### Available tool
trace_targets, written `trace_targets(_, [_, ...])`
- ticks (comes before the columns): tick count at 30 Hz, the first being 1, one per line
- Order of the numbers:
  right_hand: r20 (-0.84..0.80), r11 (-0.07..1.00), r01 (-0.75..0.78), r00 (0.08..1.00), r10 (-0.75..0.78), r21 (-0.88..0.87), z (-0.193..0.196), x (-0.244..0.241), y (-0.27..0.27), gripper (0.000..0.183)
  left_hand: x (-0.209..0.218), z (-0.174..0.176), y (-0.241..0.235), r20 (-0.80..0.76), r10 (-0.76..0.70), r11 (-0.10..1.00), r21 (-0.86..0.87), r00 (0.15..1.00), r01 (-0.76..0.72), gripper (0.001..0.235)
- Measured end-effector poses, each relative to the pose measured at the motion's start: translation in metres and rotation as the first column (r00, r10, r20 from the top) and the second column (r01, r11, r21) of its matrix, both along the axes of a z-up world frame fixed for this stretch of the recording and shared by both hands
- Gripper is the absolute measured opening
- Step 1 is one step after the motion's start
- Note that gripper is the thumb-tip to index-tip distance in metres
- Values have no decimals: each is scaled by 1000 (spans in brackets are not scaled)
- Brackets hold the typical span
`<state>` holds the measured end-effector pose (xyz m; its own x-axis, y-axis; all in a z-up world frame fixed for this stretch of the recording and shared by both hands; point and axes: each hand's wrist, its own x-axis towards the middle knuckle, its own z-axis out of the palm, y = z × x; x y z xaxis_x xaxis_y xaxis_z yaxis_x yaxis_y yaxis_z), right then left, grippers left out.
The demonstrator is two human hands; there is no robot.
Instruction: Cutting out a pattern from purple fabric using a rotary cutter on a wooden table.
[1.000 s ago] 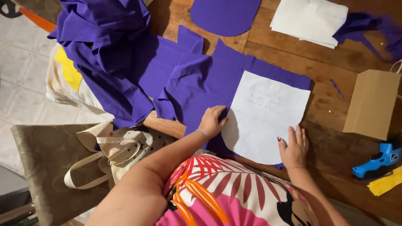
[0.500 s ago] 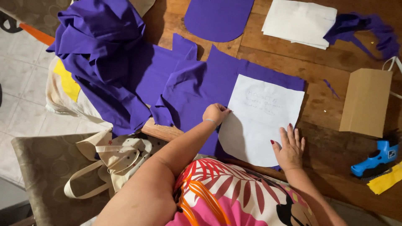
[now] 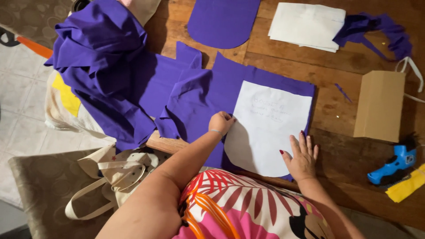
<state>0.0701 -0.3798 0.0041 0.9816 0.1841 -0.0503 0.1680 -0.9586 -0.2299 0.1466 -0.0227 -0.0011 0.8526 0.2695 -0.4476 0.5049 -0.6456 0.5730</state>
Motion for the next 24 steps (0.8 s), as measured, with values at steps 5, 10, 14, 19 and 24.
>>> trace_targets(5, [273,995,68,958,-86,73,-23,15,-14,56,4,-16,2,39,-10,1000,23,999,9,30])
trace_targets(10, [366,941,319,867,-337,111,-67,49,-47,23,-3,7,-1,28,10,1000,3,1000,-10,32])
trace_targets(14, [352,893,444,826,-441,77,-58,72,-35,30,-8,26,-6,-2,16,1000,18,1000,-16,28])
trace_targets(19, [308,880,474,832,-462,36,-58,81,-24,37,-10,33,-9,-12,5,999,54,1000,-4,22])
trace_targets(24, [267,880,474,843,-467,43,-21,75,-7,29,-7,32,-8,-47,-29,997,77,998,32,21])
